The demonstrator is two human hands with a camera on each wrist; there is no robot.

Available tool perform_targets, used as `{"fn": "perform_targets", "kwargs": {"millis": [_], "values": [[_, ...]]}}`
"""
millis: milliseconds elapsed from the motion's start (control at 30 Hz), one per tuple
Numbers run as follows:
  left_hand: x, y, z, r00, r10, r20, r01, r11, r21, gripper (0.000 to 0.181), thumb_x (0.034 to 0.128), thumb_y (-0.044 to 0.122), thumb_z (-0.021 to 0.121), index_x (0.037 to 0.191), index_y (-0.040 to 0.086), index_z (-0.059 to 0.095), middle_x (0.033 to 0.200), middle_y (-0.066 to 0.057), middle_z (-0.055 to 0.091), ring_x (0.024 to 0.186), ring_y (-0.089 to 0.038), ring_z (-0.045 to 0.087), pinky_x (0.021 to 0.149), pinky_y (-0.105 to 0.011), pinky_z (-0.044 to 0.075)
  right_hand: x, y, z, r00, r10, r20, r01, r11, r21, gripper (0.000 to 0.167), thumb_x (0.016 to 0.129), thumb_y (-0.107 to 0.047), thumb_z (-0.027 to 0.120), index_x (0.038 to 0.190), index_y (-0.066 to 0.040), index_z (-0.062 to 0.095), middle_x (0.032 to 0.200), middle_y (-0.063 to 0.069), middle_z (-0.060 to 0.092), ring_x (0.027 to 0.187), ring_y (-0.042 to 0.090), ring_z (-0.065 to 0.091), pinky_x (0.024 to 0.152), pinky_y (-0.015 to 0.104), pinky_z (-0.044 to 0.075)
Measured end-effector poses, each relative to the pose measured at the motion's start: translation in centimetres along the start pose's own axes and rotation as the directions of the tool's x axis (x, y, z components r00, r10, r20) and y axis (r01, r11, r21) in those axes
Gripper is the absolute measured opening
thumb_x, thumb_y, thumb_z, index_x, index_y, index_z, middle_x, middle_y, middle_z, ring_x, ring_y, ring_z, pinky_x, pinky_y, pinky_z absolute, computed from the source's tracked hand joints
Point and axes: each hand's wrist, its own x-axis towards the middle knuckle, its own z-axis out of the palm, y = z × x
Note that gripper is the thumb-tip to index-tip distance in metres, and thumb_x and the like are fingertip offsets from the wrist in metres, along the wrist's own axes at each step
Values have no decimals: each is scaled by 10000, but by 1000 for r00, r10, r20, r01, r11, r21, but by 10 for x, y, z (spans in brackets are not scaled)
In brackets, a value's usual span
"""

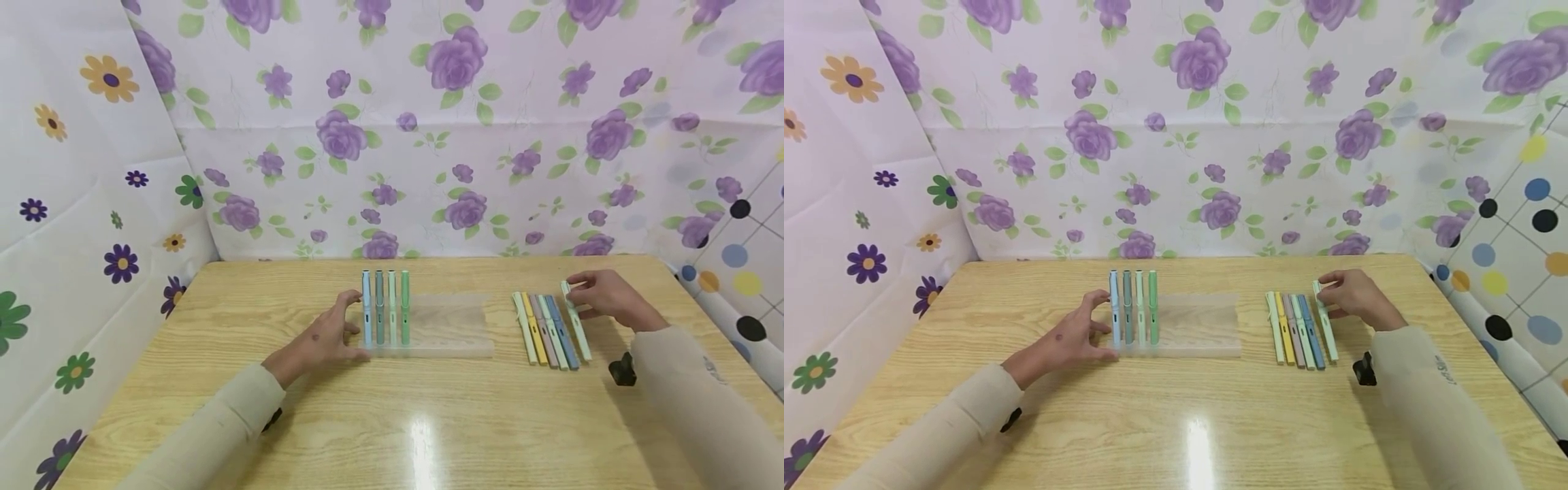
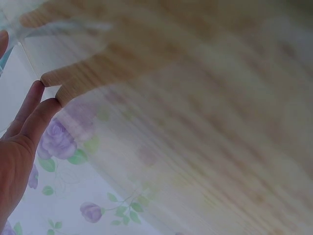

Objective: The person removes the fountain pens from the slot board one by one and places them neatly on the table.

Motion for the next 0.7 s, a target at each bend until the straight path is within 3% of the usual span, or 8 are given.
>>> {"fn": "perform_targets", "kwargs": {"millis": [467,700], "values": [[0,-1,-1,1000,-8,2,8,1000,15,1085,738,170,908,1525,161,161,1596,-172,264,1101,-301,663,953,-493,516,11,12,12,996,69,-59,-77,988,-134,476,963,-147,602,1308,163,499,1130,252,603,905,239,652,745,389,599],[0,-2,0,1000,-16,10,16,1000,11,1081,743,171,904,1527,167,159,1600,-165,259,1109,-300,658,959,-499,511,12,12,14,993,110,-43,-114,989,-90,429,962,-127,633,1251,173,531,992,157,654,804,178,676,730,384,602]]}}
